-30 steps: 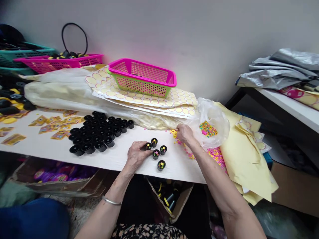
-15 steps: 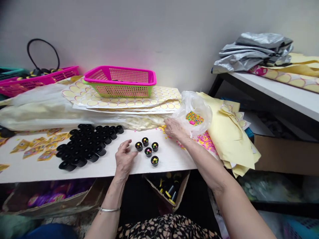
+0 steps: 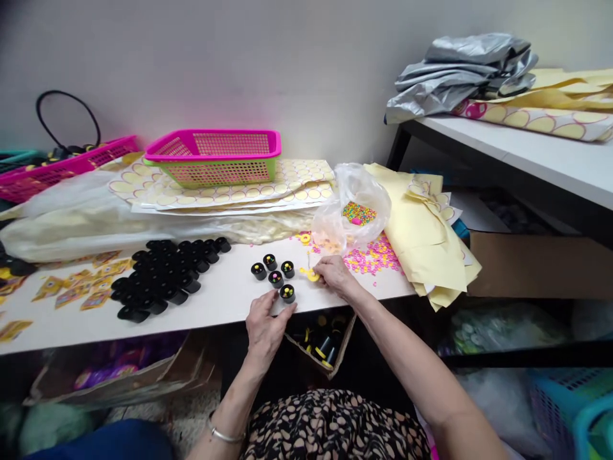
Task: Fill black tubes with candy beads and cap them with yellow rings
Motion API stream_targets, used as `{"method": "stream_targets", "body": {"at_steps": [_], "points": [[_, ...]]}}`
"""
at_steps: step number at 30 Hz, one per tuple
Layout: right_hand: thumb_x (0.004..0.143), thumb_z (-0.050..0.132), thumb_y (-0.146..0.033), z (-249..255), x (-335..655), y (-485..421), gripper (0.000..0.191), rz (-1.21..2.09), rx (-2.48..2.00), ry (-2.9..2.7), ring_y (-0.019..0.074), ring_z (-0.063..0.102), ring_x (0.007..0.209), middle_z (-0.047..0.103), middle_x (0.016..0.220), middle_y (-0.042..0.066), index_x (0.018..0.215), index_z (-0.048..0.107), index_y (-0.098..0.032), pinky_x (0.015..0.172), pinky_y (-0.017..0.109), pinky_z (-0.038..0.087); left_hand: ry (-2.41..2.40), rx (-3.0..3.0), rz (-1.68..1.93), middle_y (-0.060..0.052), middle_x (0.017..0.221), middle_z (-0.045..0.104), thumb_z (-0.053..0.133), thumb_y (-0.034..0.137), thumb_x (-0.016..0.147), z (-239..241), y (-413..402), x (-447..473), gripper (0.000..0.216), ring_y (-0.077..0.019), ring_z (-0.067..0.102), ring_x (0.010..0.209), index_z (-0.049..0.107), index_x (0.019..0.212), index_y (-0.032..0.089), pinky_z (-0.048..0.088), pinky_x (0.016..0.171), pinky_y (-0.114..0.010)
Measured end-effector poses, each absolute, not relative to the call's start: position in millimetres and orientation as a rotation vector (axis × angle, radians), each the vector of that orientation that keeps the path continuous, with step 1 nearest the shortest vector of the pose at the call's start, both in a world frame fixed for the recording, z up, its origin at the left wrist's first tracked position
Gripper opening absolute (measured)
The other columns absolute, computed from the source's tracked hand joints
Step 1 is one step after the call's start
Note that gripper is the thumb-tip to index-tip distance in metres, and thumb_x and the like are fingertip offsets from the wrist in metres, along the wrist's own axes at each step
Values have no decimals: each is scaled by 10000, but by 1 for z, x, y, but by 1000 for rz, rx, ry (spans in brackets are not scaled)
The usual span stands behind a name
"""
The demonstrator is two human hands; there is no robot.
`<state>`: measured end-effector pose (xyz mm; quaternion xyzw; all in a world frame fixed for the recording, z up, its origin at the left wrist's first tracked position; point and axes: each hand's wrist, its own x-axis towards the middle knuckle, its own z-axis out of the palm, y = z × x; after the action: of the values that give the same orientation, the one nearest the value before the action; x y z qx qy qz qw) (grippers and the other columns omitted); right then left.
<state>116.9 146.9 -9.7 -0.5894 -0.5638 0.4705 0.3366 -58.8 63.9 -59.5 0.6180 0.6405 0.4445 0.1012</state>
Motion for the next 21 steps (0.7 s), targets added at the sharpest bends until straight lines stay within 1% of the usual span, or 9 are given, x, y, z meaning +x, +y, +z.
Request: {"method": "stream_targets", "body": {"at_steps": [3, 6, 7, 9, 11, 13, 15, 18, 21], "points": [[644, 512, -200, -14, 125, 139, 111, 1094, -1596, -1582, 116, 455, 500, 489, 472, -9, 549, 551, -159, 509, 238, 336, 1956, 1840, 1158, -60, 936, 670, 687, 339, 685, -54, 71, -54, 345, -222, 570, 874, 640, 995, 195, 470, 786, -352], [681, 510, -177, -14, 131, 135, 134, 921, -1649, -1641, 145, 485, 649, 530, 597, 23, 552, 543, -159, 625, 261, 351, 1965, 1863, 1091, -33, 876, 667, 655, 334, 712, -47, 74, -49, 260, -207, 556, 824, 648, 943, 216, 450, 746, -334], [711, 504, -192, -14, 132, 132, 135, 847, -1669, -1664, 157, 493, 697, 544, 659, 37, 591, 555, -157, 658, 269, 354, 1961, 1869, 1085, -28, 857, 664, 653, 331, 713, -46, 74, -46, 239, -203, 551, 812, 649, 923, 216, 443, 737, -329], [762, 509, -255, -14, 133, 125, 135, 690, -1690, -1771, 172, 506, 771, 562, 811, 63, 737, 590, -150, 696, 277, 360, 1942, 1884, 1076, -25, 829, 659, 651, 321, 713, -43, 73, -41, 214, -197, 545, 799, 648, 897, 211, 431, 728, -321], [777, 538, -328, -15, 131, 118, 215, 554, -1705, -1928, 176, 520, 809, 549, 947, 77, 897, 582, -155, 695, 273, 369, 1912, 1906, 1068, -22, 824, 659, 651, 312, 716, -42, 73, -37, 200, -194, 546, 802, 645, 885, 206, 421, 732, -318], [780, 550, -357, -18, 128, 113, 251, 485, -1733, -2037, 176, 530, 815, 533, 1006, 79, 944, 559, -168, 676, 270, 374, 1898, 1921, 1060, -19, 833, 663, 656, 313, 713, -43, 74, -34, 198, -192, 552, 809, 643, 879, 207, 412, 741, -318], [795, 527, -336, -23, 128, 114, 187, 477, -1745, -2037, 173, 533, 807, 539, 982, 68, 895, 553, -180, 671, 268, 378, 1913, 1914, 1061, -19, 847, 668, 667, 325, 704, -45, 74, -32, 217, -193, 560, 817, 644, 885, 208, 404, 747, -320], [795, 505, -285, -34, 134, 122, 107, 552, -1677, -1832, 160, 531, 761, 560, 858, 37, 807, 543, -186, 673, 264, 393, 1943, 1883, 1068, -20, 856, 672, 679, 352, 696, -48, 76, -31, 261, -194, 569, 826, 646, 908, 205, 396, 745, -319], [800, 498, -285, -40, 145, 129, 127, 588, -1610, -1665, 154, 530, 728, 555, 776, 23, 743, 543, -182, 670, 264, 402, 1958, 1885, 1059, -16, 852, 670, 681, 368, 693, -49, 77, -30, 254, -193, 570, 829, 651, 893, 215, 385, 745, -321]]}}
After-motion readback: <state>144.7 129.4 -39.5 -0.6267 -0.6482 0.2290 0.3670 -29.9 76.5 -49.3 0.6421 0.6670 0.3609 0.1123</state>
